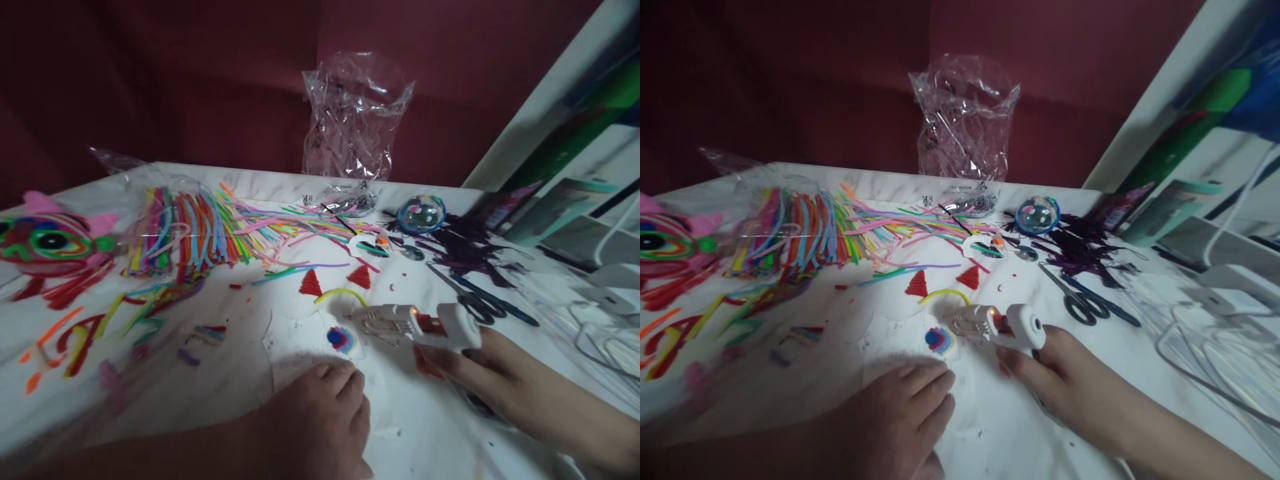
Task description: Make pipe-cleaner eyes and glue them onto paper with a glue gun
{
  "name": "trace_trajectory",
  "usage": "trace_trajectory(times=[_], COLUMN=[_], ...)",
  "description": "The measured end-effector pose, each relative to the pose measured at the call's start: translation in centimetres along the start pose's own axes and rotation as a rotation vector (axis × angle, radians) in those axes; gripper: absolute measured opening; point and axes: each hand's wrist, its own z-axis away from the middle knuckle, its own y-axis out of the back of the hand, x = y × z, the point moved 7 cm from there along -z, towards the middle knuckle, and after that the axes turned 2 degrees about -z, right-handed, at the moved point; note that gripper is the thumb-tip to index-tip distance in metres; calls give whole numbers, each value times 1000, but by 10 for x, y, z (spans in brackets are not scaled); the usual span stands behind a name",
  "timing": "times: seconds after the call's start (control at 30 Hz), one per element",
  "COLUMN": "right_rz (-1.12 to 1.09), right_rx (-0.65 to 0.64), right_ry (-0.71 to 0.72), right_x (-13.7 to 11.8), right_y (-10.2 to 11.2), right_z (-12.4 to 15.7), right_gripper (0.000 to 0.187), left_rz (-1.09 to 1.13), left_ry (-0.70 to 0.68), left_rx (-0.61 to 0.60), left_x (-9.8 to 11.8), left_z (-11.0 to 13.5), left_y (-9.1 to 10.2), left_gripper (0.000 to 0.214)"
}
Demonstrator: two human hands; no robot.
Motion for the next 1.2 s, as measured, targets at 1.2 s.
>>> trace_trajectory(times=[1.2], right_rz=[-166], right_rx=[-315], right_ry=[-105], right_x=[3], right_y=[-31], right_z=[-6], right_gripper=[30], left_rz=[17], left_ry=[7], left_rx=[63], left_x=[-2], left_z=[0], left_y=[1], left_gripper=[53])
